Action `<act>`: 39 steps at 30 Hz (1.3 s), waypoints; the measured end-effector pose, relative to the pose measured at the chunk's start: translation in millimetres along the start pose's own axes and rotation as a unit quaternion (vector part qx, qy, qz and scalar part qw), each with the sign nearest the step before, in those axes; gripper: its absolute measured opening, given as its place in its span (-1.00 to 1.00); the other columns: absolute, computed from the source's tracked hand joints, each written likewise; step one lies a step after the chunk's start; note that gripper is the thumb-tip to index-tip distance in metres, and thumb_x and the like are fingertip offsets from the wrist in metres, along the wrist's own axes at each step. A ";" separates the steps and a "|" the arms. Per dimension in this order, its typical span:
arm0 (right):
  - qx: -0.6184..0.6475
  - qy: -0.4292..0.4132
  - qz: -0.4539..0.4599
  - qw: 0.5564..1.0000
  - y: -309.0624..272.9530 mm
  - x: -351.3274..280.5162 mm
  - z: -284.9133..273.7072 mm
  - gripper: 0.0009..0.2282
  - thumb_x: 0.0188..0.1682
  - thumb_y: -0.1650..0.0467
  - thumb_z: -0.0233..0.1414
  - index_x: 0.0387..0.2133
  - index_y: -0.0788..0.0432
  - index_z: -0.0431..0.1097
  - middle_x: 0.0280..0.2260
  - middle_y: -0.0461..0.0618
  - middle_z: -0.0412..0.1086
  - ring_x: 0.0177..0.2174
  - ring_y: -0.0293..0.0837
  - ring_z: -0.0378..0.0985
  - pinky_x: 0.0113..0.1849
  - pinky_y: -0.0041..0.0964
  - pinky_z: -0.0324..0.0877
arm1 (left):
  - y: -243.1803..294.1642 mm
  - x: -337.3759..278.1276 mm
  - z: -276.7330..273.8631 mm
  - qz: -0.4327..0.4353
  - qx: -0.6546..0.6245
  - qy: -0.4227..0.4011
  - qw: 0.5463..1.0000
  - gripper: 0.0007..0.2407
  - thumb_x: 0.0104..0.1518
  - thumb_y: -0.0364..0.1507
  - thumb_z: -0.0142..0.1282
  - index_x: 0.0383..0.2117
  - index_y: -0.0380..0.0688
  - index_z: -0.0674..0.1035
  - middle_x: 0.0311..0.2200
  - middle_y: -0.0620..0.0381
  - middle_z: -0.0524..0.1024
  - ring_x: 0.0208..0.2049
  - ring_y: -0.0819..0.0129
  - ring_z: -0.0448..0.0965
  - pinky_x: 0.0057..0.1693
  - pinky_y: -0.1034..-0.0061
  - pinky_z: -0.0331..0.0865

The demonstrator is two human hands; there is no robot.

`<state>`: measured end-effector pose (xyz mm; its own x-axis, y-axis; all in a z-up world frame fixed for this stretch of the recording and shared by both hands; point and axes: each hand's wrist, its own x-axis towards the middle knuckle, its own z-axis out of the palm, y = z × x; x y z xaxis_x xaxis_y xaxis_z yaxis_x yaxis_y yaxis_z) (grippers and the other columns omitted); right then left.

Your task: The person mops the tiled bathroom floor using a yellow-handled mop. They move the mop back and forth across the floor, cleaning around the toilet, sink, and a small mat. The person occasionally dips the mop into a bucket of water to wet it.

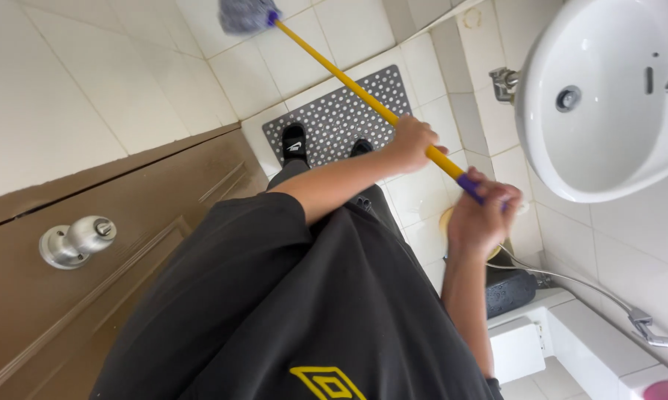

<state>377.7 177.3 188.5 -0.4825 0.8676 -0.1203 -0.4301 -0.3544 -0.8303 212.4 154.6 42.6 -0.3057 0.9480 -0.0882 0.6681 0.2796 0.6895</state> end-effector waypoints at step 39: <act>-0.101 -0.191 0.153 0.964 61.5 57.1 140.5 -0.81 0.01 0.68 -0.06 -0.17 0.35 0.41 0.22 0.28 0.28 0.23 0.07 0.31 0.25 -0.07 0.20 | -78.6 -25.0 -161.5 0.028 -0.007 0.243 0.970 -0.84 -0.08 -0.38 0.36 -0.49 -0.08 0.57 -0.35 0.11 0.56 -0.03 -0.06 0.44 0.29 -0.03 0.17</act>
<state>216.6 156.0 207.0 -0.8255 0.5279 -0.1997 -0.0843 -0.4651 -0.8812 58.0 84.4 106.7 -0.5550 0.7771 0.2966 0.6844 0.2239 0.6939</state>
